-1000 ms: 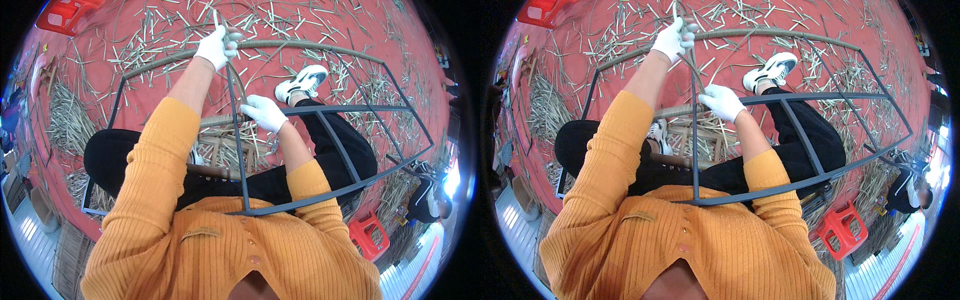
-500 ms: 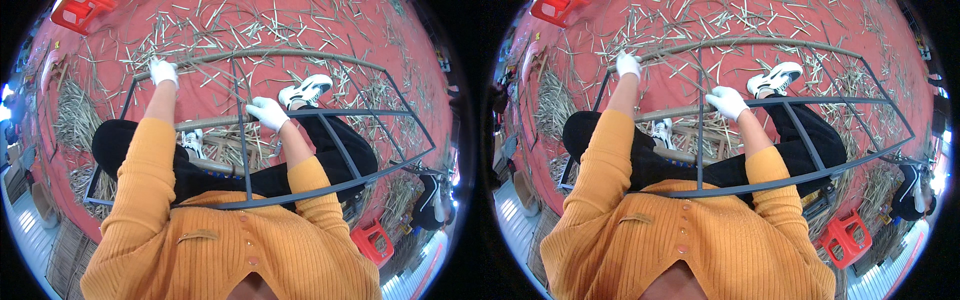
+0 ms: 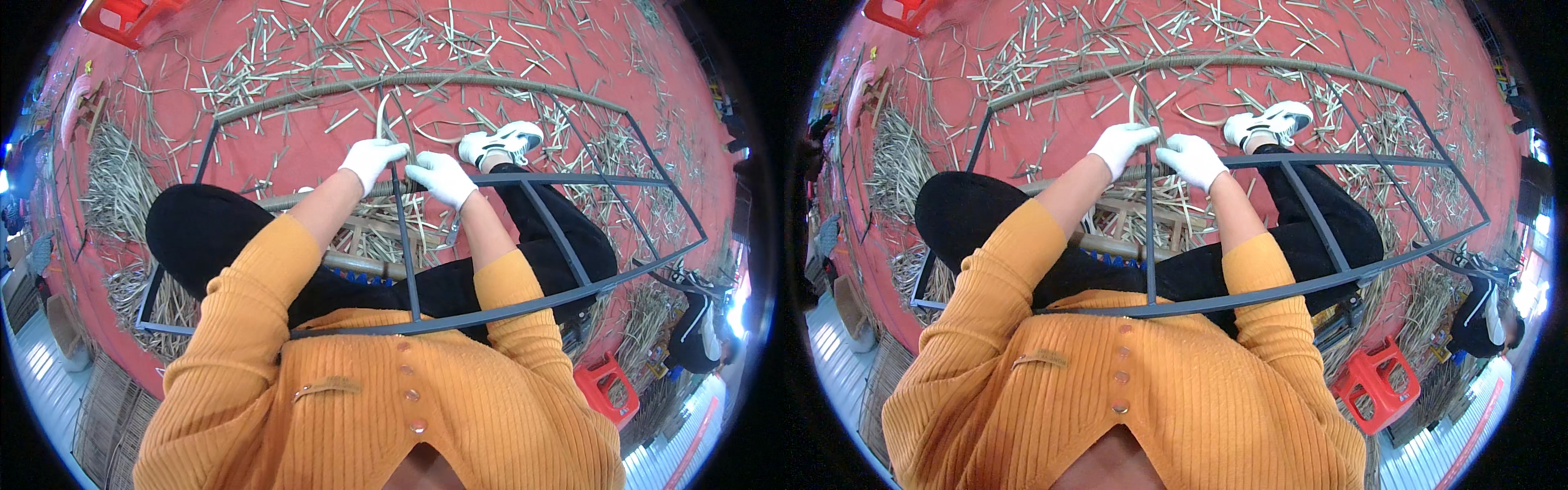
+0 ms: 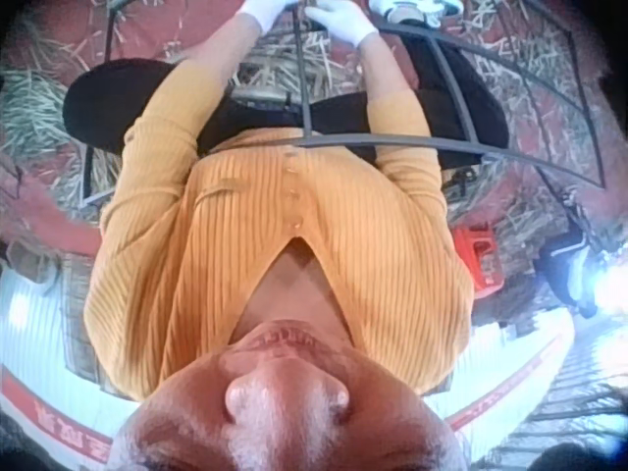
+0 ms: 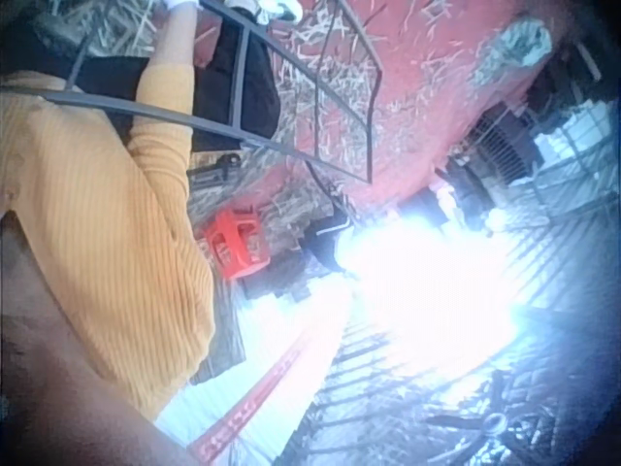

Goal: The person sits on the floor and weaves thin bamboo strips through a black metal frame. They repeatedly thread the strips through the frame bars and use a staple gun to secure the woven sections.

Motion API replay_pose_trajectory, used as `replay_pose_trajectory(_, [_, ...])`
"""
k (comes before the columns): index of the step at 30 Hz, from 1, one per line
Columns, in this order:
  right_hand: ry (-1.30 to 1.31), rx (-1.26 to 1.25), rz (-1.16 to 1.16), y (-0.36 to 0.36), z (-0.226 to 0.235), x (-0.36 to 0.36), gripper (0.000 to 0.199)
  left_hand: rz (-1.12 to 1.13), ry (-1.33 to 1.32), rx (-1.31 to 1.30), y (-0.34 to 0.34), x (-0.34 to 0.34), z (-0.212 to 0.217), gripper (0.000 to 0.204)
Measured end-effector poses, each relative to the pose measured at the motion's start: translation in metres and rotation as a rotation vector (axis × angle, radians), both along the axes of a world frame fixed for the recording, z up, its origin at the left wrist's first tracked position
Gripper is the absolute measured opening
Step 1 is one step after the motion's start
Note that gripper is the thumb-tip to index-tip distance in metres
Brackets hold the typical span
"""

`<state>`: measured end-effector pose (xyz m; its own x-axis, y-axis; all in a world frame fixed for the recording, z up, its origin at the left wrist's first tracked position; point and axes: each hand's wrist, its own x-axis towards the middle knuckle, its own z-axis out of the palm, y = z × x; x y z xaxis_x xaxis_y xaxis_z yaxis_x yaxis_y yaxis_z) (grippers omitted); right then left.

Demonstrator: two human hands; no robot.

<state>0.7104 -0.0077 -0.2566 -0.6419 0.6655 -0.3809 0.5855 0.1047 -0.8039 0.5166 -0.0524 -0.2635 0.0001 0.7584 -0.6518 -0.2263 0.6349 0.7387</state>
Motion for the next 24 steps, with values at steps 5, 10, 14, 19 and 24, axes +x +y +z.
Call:
replay_pose_trajectory(5, [0.116, -0.026, -0.238, -0.008, 0.006, -0.002, 0.034, -0.128, 0.156, 0.125, 0.006, -0.004, -0.016, 0.028])
replay_pose_trajectory(10, [-0.02, -0.212, -0.249, -0.001, 0.023, 0.001, 0.03, -0.22, 0.05, 0.178, 0.006, -0.009, -0.025, 0.03])
replay_pose_trajectory(14, [-0.006, -0.219, -0.178, 0.006, 0.026, 0.003, 0.029, -0.14, 0.032, 0.196, 0.008, -0.006, -0.026, 0.029])
replay_pose_trajectory(19, [-0.061, -0.26, -0.217, 0.008, 0.02, -0.002, 0.03, -0.312, 0.217, 0.267, 0.012, -0.002, -0.023, 0.033])
replay_pose_trajectory(24, [-0.107, -0.262, -0.235, 0.011, 0.02, -0.008, 0.03, -0.509, 0.364, 0.364, 0.01, -0.009, -0.024, 0.031])
